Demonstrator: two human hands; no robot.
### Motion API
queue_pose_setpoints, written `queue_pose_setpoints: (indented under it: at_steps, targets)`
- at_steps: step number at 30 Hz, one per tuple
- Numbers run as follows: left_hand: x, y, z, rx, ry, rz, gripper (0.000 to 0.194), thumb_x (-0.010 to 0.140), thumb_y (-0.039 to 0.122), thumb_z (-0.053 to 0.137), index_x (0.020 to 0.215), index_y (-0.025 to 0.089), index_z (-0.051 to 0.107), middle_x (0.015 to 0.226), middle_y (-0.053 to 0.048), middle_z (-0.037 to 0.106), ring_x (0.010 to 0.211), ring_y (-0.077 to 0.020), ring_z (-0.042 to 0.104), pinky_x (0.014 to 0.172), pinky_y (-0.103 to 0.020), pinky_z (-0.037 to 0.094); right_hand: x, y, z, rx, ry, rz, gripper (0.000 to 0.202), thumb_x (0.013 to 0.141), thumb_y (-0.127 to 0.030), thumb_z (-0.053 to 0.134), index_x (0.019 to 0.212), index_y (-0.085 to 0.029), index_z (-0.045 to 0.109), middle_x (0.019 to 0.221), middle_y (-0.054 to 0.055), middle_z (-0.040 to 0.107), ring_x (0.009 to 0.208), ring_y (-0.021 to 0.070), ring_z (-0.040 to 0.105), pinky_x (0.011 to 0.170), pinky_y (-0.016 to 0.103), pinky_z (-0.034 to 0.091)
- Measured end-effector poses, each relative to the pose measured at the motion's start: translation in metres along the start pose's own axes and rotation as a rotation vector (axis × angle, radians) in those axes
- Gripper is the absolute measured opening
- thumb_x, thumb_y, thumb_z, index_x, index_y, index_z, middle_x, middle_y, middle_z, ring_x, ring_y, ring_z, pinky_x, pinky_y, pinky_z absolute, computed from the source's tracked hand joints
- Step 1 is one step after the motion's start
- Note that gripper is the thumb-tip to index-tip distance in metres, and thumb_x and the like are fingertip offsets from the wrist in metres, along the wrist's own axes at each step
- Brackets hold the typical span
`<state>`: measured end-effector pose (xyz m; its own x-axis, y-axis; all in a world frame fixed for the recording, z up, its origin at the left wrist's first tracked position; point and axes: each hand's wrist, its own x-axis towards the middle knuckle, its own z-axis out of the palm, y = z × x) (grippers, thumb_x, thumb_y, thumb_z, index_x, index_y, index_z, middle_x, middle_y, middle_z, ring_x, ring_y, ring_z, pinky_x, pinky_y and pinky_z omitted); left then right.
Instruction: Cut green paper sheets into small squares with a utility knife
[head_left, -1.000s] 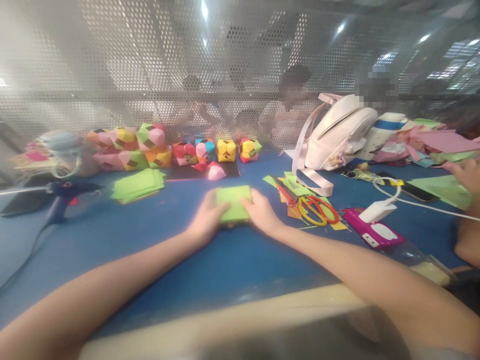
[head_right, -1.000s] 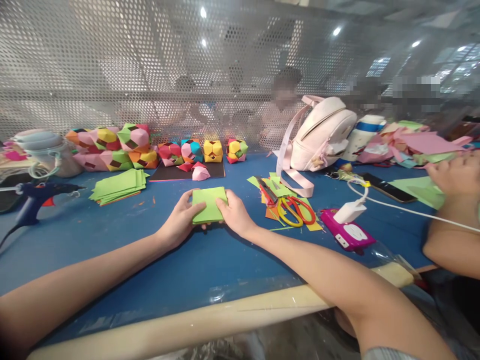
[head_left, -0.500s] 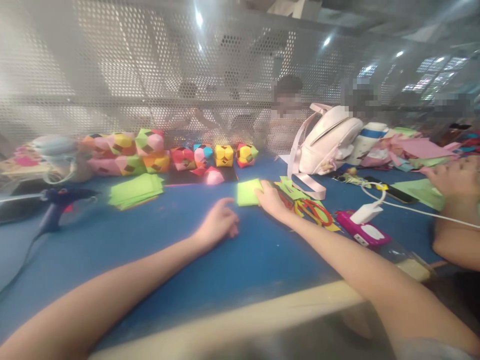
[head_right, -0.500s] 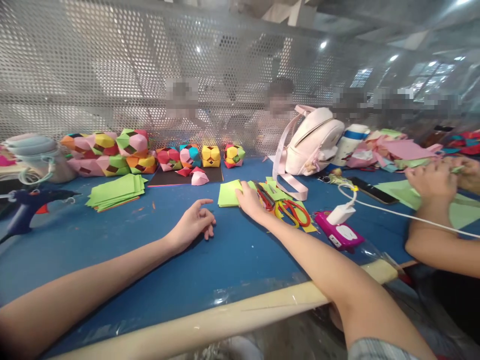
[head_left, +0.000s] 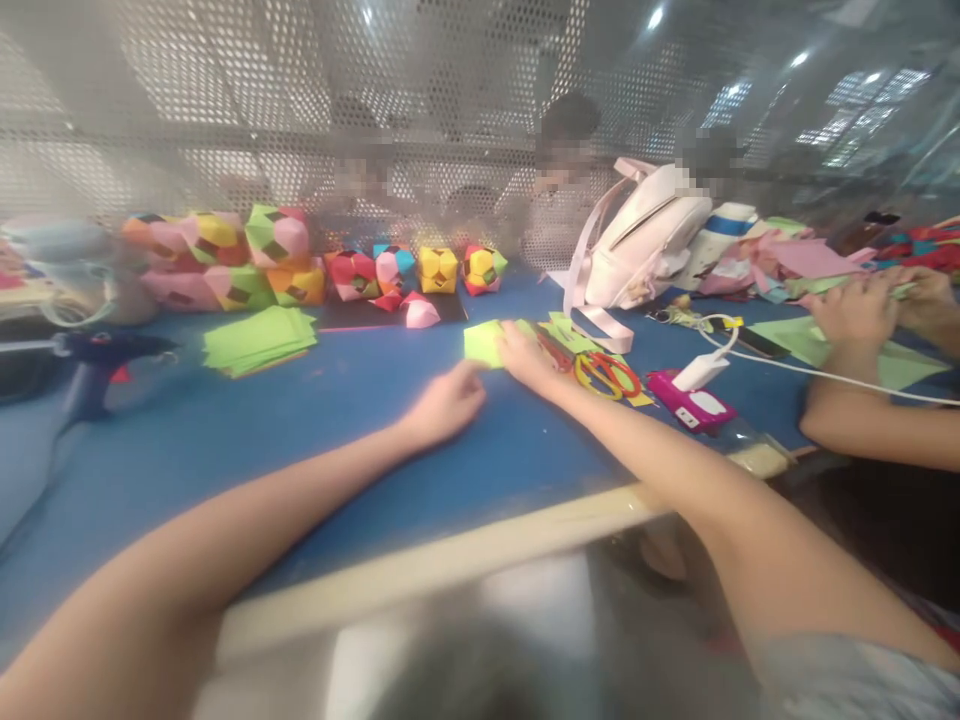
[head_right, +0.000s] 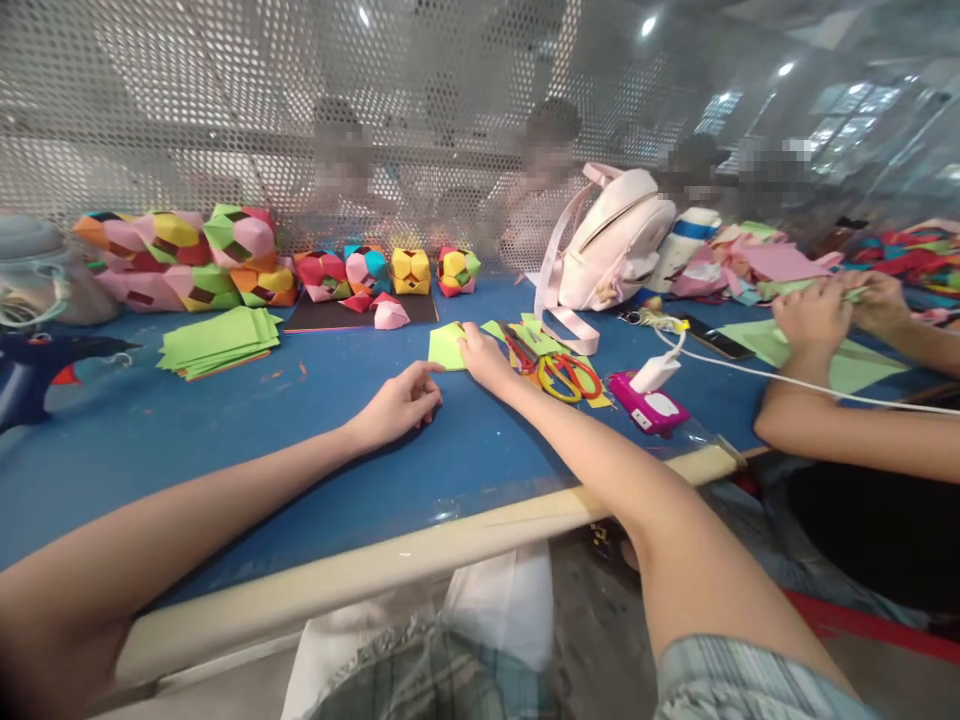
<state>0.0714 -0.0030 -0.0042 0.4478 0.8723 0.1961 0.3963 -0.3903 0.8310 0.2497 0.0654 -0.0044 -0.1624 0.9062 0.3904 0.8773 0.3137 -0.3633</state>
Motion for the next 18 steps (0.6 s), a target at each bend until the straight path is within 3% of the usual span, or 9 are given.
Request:
queue_pose_setpoints:
  at_steps: [6, 18]
  targets:
    - [-0.0012, -0.0002, -0.0007, 0.045, -0.038, -0.014, 0.025, 0.082, 0.020, 0.047, 0.103, 0.017, 0.061, 0.073, 0.000, 0.063, 0.059, -0.0107, 0.058, 0.057, -0.021, 0.048, 0.0006, 0.0002, 0.0020, -0.037, 0.009, -0.016, 0.034, 0.090, -0.016, 0.032, 0.116, -0.008, 0.052, 0.095, 0.019, 0.068, 0.087, 0.0293, 0.062, 0.072, 0.033, 0.042]
    - [-0.0004, -0.0015, -0.0021, 0.033, -0.033, -0.032, 0.026, 0.082, 0.024, 0.046, 0.102, 0.016, 0.060, 0.073, 0.000, 0.062, 0.057, -0.0096, 0.057, 0.054, -0.020, 0.047, 0.0052, 0.0066, 0.0076, -0.031, -0.010, -0.024, 0.035, 0.091, -0.020, 0.032, 0.118, -0.009, 0.051, 0.096, 0.020, 0.068, 0.089, 0.0308, 0.063, 0.072, 0.034, 0.044]
